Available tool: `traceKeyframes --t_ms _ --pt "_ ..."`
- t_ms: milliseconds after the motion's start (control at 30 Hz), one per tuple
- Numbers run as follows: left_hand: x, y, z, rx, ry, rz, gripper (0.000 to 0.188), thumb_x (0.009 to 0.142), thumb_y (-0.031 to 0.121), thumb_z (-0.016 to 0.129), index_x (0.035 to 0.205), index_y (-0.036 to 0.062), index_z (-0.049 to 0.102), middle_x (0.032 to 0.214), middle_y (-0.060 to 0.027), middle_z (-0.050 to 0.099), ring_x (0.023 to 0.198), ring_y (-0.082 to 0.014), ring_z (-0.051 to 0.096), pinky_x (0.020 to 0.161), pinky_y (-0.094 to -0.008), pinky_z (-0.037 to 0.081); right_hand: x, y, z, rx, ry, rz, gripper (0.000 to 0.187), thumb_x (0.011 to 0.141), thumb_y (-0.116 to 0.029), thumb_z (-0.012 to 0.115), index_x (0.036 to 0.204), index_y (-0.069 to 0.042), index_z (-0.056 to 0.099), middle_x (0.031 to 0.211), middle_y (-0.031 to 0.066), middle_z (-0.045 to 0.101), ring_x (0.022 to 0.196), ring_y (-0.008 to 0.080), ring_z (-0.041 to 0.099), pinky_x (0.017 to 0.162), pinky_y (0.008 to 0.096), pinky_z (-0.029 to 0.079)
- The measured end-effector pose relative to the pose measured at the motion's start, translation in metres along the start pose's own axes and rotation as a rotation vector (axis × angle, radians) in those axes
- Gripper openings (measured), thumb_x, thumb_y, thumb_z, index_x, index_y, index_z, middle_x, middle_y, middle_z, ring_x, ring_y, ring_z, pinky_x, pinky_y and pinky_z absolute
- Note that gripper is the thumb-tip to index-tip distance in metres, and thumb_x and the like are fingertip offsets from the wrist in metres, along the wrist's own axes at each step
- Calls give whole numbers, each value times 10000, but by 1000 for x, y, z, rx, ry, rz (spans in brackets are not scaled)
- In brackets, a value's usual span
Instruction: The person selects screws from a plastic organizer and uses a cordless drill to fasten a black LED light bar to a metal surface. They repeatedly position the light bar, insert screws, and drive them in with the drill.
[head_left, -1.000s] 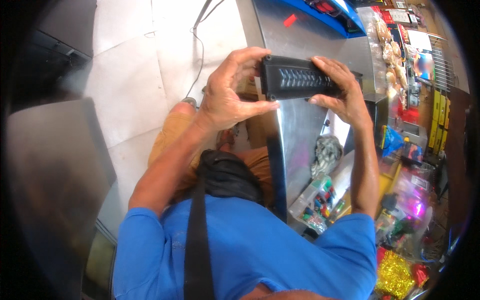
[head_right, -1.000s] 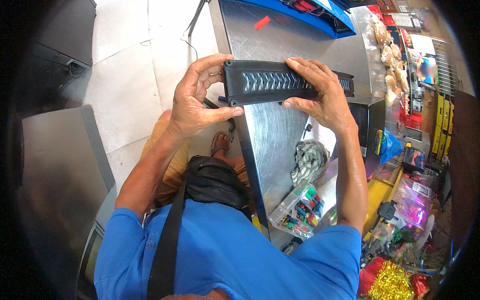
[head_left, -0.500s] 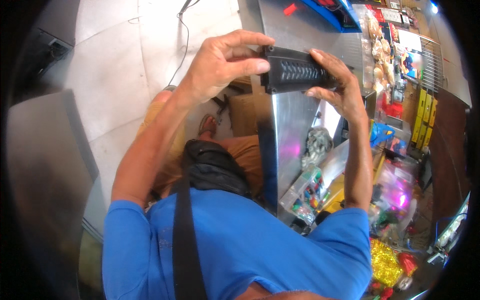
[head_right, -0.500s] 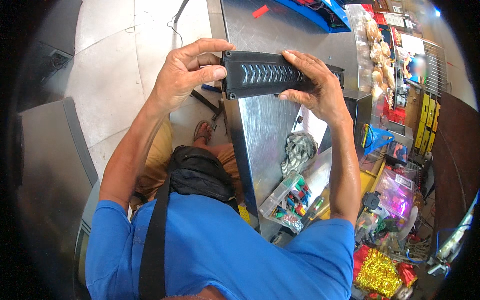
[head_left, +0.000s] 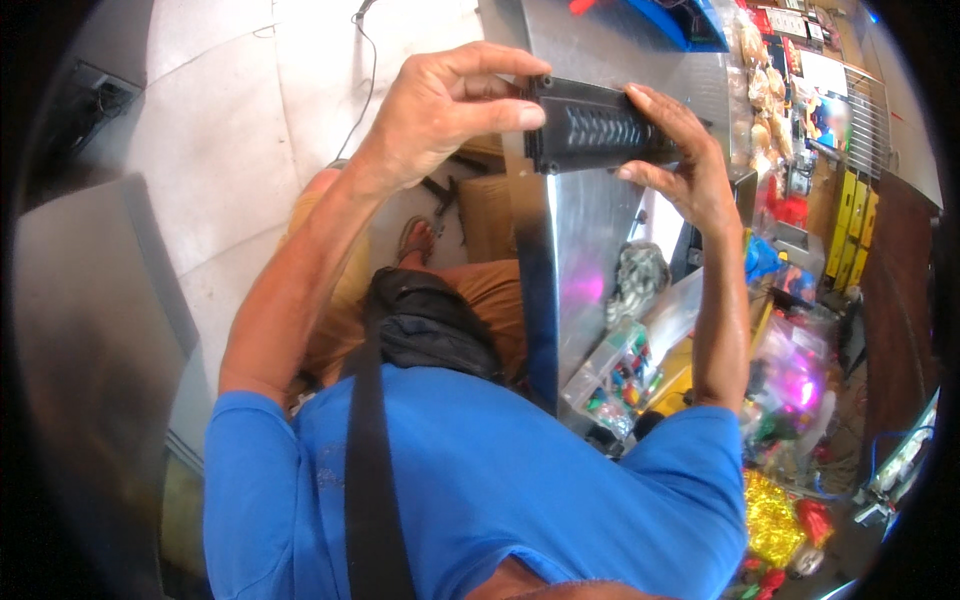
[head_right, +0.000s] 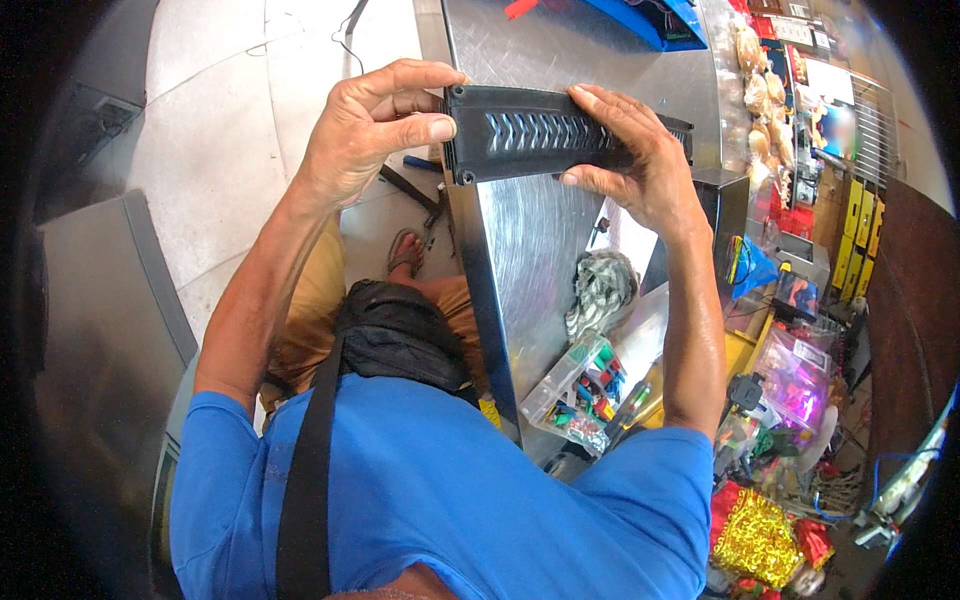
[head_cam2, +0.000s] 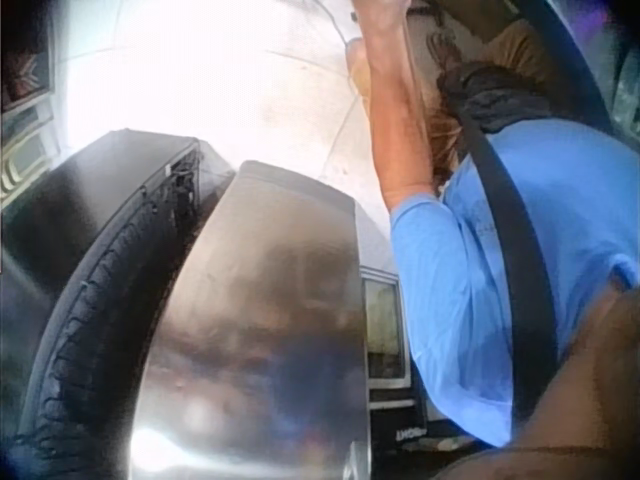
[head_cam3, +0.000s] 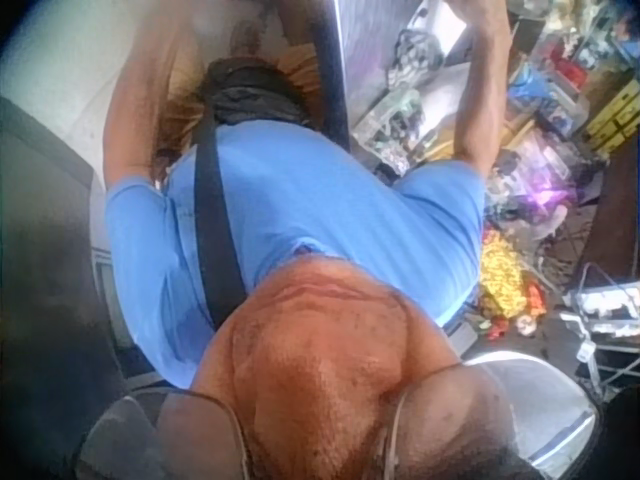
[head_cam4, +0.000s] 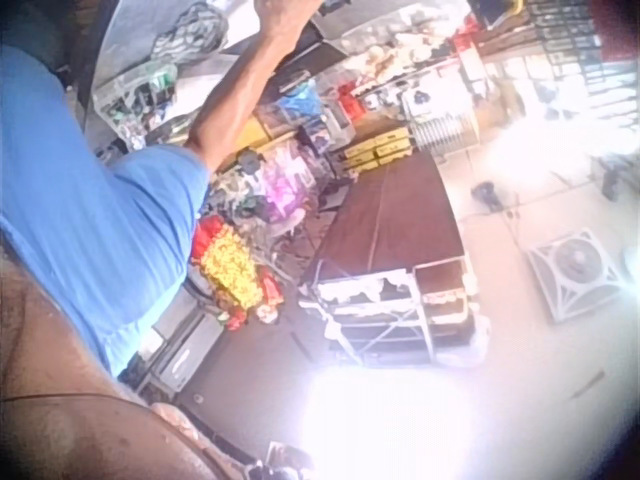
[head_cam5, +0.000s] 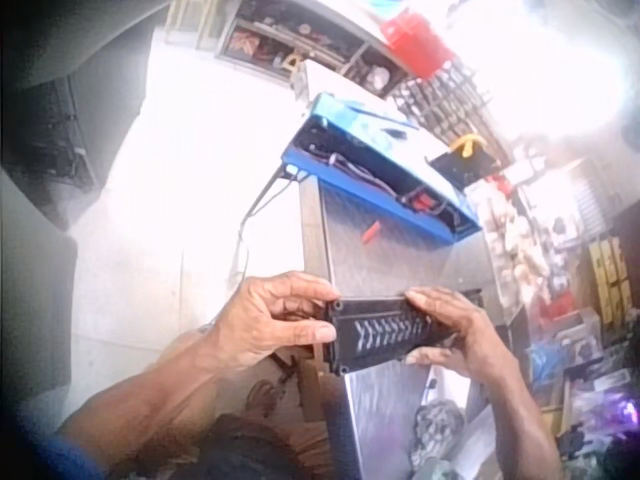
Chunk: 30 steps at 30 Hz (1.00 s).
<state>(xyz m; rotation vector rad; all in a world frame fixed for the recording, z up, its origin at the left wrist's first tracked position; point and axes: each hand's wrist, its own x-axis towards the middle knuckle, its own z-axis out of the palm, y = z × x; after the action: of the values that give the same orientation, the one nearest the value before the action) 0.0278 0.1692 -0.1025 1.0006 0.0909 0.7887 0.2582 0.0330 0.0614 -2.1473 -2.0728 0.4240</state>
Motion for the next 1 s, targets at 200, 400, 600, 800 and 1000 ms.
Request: traceKeyframes --t_ms 200,400,600,800,1000 --pt "-2 6 4 -3 60 -73 404 870 102 791 1255 27 693 1109 -126 749 1011 -203 734 916 -344 604 -1 1 0 9 5 -5 852 669 -389 895 1439 -155 616 1447 127 611 1357 321 553 1142 440 444" --pt "-9 16 13 370 23 223 833 690 172 949 1411 35 554 1331 -141 618 1221 -249 634 1027 -406 562 -3 5 1 -36 11 -7 851 692 -428 873 1455 -171 597 1457 129 598 1378 334 525 1149 459 444" --pt "-9 23 18 688 -39 280 918 639 174 977 1429 46 526 1359 -136 576 1273 -260 595 1067 -400 541 -6 7 2 -64 14 -32 851 704 -476 855 1457 -178 595 1462 138 592 1365 348 534 1150 476 441" --pt "-6 15 16 678 -64 384 801 686 218 948 1373 89 557 1278 -119 632 1159 -258 665 978 -366 602 -10 22 10 -121 94 -125 761 756 -430 845 1435 -177 611 1408 147 629 1309 345 587 1111 460 475" --pt "-3 19 14 856 -24 400 769 733 175 927 1386 50 541 1336 -128 599 1203 -234 620 1021 -378 574 0 44 14 -21 94 -229 891 775 -546 833 1412 19 569 1388 260 607 1268 403 600 1088 440 469"
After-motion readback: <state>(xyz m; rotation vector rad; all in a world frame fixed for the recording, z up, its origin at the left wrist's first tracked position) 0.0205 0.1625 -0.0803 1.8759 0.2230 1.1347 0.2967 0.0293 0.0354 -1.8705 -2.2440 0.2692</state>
